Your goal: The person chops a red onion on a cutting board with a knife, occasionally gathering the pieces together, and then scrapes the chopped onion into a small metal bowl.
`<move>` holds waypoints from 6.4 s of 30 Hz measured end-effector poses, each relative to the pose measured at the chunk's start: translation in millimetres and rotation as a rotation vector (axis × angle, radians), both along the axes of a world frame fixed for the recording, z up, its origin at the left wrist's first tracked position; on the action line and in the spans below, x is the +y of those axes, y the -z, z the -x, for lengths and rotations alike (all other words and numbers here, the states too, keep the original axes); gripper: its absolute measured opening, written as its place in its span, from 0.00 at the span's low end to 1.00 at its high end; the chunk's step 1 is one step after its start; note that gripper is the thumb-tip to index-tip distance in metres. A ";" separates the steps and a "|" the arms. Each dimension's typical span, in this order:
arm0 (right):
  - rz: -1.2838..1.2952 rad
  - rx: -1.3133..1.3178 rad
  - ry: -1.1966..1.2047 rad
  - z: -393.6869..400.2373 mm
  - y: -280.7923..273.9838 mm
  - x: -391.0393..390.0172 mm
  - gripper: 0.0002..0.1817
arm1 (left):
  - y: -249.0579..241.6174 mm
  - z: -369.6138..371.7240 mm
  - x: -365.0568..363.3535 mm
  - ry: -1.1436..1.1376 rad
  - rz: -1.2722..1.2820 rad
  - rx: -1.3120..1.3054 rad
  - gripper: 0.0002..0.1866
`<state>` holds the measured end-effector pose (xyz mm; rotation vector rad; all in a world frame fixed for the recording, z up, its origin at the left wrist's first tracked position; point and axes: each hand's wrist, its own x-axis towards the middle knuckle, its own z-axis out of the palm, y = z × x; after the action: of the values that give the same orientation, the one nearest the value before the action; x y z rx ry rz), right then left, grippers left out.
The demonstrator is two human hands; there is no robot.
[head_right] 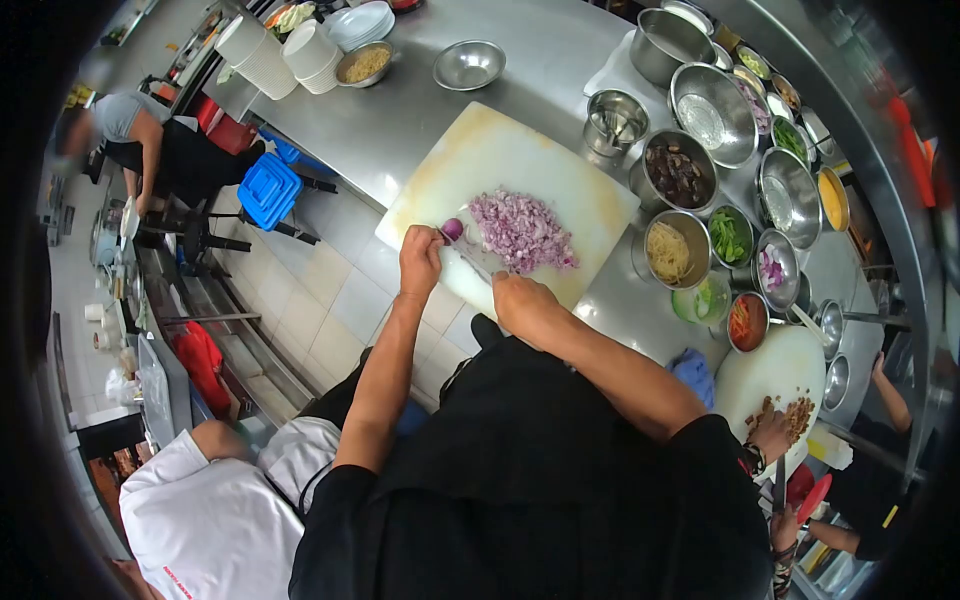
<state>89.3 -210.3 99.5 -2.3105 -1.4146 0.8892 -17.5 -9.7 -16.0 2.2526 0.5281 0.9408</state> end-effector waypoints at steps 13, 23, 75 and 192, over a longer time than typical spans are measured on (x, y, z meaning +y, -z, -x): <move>0.067 0.060 0.007 -1.7 -7.0 -3.7 0.12 | -1.4 0.0 -3.6 -0.025 -0.031 0.000 0.06; 0.089 0.032 0.091 -10.1 -9.9 -36.4 0.12 | -24.7 -7.4 1.7 0.057 0.085 0.092 0.09; 0.027 -0.040 0.067 4.5 -9.4 -36.9 0.10 | -14.3 -6.0 -78.5 -0.205 -0.037 0.352 0.03; 0.087 0.119 0.109 -44.9 6.9 -13.4 0.13 | -13.8 -16.0 -54.3 0.096 -0.080 0.043 0.11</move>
<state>134.3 -223.7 92.5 -2.3296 -1.2126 1.0555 -1.5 -64.0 -2.2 2.3520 0.4039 0.8811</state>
